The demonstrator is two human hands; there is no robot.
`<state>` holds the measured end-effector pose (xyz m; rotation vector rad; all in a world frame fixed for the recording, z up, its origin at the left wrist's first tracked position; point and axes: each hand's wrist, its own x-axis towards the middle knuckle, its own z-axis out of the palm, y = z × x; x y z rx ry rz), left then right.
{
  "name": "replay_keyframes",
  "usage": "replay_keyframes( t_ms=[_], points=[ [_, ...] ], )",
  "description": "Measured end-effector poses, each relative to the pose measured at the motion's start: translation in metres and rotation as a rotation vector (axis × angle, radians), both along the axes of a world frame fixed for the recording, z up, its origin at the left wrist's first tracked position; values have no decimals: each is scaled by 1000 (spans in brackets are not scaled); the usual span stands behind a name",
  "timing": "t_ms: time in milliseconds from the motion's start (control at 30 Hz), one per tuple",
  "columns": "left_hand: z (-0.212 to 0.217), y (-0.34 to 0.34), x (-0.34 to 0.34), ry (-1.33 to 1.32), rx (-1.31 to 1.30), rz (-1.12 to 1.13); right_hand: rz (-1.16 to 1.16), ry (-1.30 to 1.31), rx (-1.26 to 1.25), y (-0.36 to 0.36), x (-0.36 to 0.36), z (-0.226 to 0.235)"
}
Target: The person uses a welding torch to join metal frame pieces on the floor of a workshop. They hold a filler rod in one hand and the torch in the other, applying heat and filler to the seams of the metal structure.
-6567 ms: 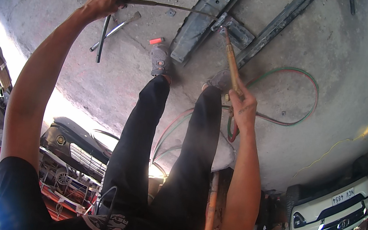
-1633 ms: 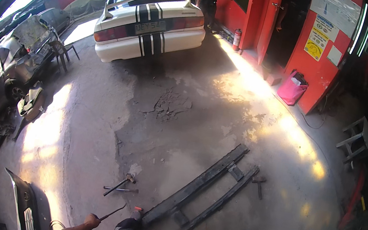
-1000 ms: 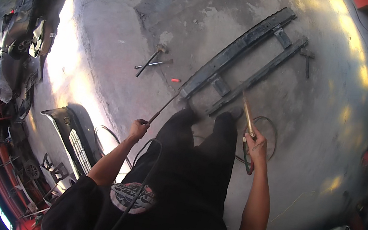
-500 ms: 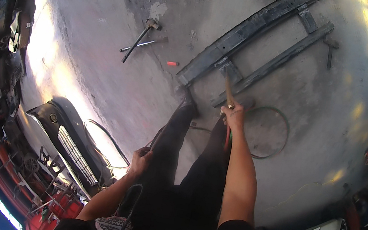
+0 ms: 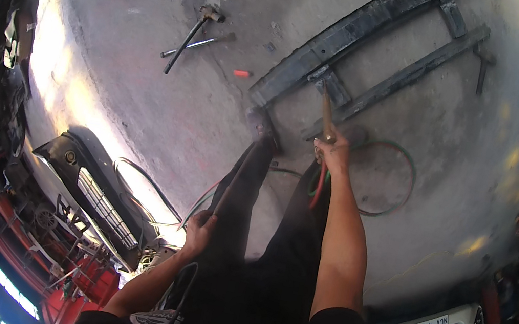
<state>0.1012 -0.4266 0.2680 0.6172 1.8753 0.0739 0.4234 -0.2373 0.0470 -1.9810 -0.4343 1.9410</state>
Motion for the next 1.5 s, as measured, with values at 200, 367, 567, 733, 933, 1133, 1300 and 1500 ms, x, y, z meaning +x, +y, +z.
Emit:
replay_keyframes(
  t_ms=[200, 367, 567, 733, 933, 1133, 1300, 1500],
  points=[
    [-7, -14, 8, 1, 30, 63, 6, 27, 65, -14, 3, -7],
    [-10, -23, 11, 11, 27, 39, 10, -1, 98, -26, 10, 4],
    [-13, -28, 10, 68, 79, -57, -50, -70, 133, -27, 34, 69],
    [-11, -1, 7, -22, 144, -35, -85, -104, 230, -18, 82, 144],
    [-36, -2, 9, 72, 117, -117, 27, -92, 183, -7, 78, 126],
    [-35, -19, 18, 67, 90, -76, 31, -18, 79, -9, 13, 18],
    [-40, -36, 16, 91, 82, -55, 9, 3, 42, -23, -11, -15],
    [-41, -35, 11, 39, 37, -20, 49, -30, 67, -19, -12, -13]
  ],
)
